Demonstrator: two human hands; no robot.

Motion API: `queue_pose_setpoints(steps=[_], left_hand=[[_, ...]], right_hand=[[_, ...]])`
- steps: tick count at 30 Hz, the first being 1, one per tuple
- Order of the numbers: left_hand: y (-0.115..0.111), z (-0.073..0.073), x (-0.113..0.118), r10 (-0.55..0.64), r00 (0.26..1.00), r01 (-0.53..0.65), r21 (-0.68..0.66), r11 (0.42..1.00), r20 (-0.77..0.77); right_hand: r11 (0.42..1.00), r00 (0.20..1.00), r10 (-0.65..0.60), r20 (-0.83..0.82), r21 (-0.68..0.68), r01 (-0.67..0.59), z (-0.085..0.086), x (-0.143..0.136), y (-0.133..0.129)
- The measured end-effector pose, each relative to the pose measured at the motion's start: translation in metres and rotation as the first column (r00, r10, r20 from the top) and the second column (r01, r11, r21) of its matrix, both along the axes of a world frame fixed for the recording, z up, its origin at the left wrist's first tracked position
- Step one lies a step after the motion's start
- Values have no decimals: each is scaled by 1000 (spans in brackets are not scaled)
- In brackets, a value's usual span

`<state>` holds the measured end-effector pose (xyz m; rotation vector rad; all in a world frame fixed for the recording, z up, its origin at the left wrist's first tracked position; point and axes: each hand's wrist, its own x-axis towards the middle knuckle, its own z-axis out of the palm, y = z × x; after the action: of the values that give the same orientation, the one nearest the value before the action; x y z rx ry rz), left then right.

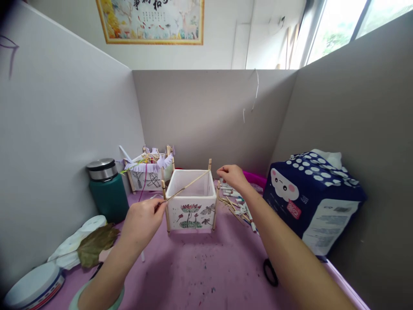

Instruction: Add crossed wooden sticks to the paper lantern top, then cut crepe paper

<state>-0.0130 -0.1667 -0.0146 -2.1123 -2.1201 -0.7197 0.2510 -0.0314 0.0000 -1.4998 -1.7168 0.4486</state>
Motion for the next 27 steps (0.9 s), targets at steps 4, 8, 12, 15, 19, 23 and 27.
queue_pose_setpoints(steps=[4, 8, 12, 15, 19, 23, 27], left_hand=[[1, 5, 5, 20, 999, -21, -24, 999, -37], [1, 11, 10, 22, 998, -24, -35, 999, -64], [2, 14, 11, 22, 995, -24, -26, 999, -102], [4, 12, 9, 23, 994, -25, -19, 1000, -109], [3, 11, 7, 28, 994, -30, -15, 999, -110], [4, 11, 6, 29, 993, -32, -26, 999, -110], [7, 13, 5, 13, 996, -15, -24, 1000, -93]], right_hand=[[999, 998, 26, -56, -24, -27, -15, -1, 11], [999, 993, 41, -110, -24, -44, -19, -6, 18], [999, 990, 36, -133, -17, -39, -17, -10, 23], [1000, 990, 17, -138, -16, -20, -17, -14, 27], [1000, 988, -3, -152, -30, -2, -19, -19, 34], [999, 986, -27, -163, -49, 19, -19, -25, 39], [997, 984, -57, -168, -69, 46, -16, -30, 43]])
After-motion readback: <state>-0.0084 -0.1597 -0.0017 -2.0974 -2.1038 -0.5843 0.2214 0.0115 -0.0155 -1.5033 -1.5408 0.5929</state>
